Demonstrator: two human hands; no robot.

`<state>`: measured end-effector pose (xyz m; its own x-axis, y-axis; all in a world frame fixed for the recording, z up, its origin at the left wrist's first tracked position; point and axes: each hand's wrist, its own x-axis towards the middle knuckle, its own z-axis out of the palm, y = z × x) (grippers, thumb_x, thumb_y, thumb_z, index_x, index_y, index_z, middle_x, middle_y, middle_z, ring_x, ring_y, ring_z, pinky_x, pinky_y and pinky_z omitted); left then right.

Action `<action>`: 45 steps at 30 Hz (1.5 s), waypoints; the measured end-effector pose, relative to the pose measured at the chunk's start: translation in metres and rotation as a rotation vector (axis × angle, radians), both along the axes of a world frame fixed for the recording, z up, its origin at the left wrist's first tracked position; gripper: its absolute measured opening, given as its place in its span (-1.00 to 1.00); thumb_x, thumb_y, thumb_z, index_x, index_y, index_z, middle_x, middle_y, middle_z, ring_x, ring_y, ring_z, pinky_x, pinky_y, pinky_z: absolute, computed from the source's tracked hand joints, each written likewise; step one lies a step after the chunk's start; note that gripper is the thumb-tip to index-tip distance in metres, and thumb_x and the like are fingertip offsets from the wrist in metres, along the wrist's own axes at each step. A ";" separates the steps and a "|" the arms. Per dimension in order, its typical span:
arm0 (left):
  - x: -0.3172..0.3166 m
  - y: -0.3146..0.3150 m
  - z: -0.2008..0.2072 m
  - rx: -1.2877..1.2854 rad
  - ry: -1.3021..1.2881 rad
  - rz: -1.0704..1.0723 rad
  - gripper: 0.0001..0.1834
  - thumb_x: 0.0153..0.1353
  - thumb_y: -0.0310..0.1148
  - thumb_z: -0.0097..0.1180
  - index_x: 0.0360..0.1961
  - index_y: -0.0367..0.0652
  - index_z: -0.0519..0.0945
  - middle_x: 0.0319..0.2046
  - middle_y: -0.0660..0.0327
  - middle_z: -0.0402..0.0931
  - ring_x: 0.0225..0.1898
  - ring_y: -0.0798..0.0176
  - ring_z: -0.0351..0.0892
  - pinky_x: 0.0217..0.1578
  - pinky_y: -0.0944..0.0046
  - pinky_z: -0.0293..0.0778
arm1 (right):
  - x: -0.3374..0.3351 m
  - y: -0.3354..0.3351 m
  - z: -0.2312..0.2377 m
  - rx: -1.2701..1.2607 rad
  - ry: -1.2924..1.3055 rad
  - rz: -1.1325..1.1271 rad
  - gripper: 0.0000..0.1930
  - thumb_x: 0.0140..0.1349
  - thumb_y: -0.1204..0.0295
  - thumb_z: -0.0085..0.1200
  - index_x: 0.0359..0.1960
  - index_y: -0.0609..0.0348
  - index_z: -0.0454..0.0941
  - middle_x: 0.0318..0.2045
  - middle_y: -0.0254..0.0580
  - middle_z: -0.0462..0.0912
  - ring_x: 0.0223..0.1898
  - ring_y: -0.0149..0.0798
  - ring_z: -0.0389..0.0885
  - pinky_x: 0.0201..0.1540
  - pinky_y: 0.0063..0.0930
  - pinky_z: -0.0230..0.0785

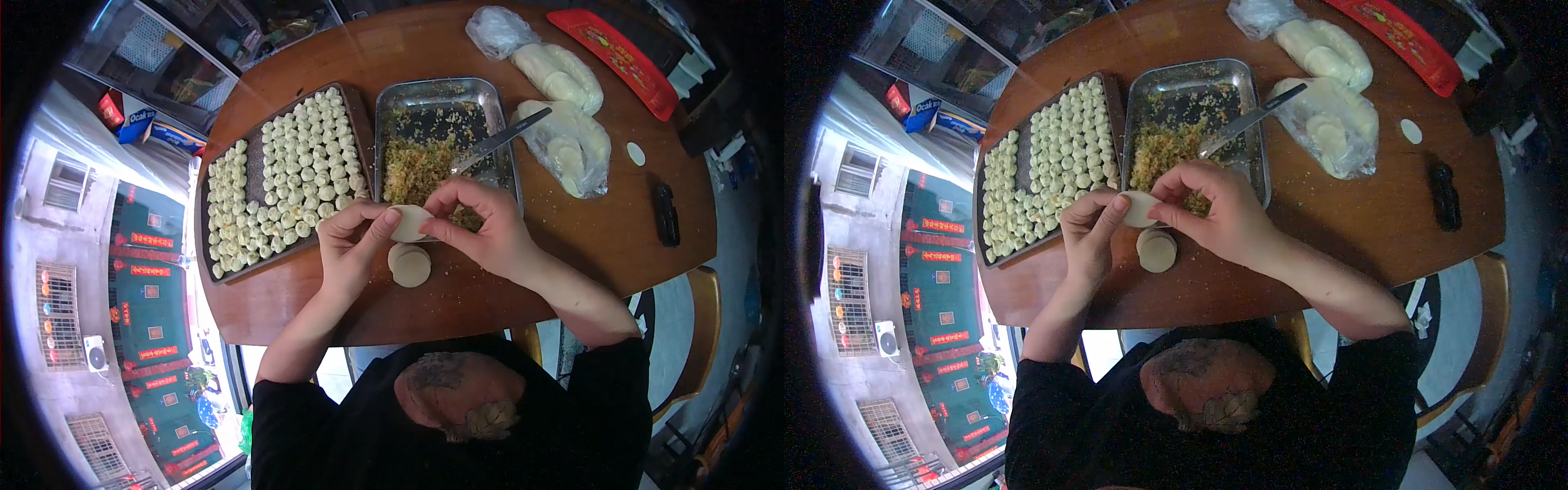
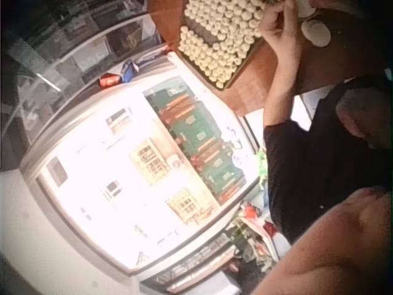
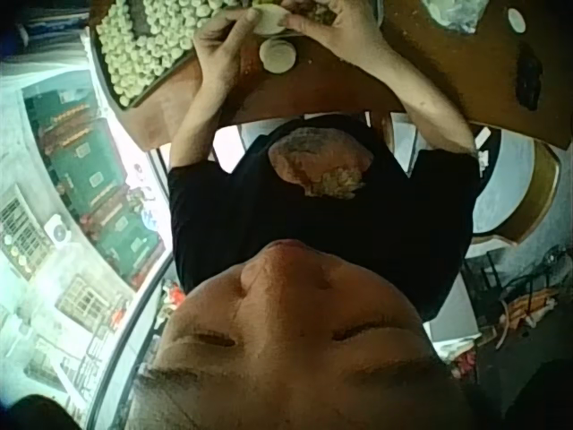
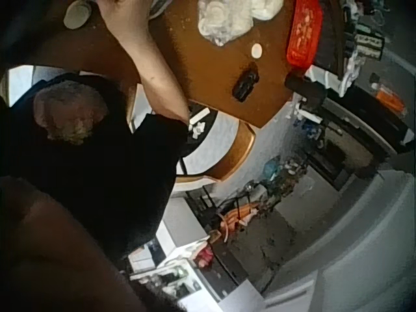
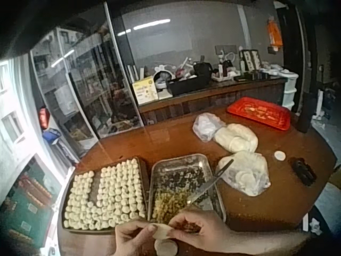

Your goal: Scooping filling into dumpling wrappers and pinching them closed to make dumplings.

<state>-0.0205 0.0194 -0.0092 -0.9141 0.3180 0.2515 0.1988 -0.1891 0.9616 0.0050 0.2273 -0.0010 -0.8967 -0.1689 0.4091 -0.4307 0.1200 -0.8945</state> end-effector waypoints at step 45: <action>0.005 0.004 -0.002 -0.067 -0.049 0.075 -0.88 0.28 -0.45 0.22 -0.27 -0.30 0.67 -0.35 0.24 0.65 -0.33 0.49 0.57 -0.27 0.48 0.47 | 0.004 -0.006 -0.001 0.000 -0.049 0.047 -0.72 0.14 0.52 0.31 -0.13 0.21 0.53 -0.33 -0.35 0.63 -0.27 -0.51 0.59 -0.13 -0.57 0.41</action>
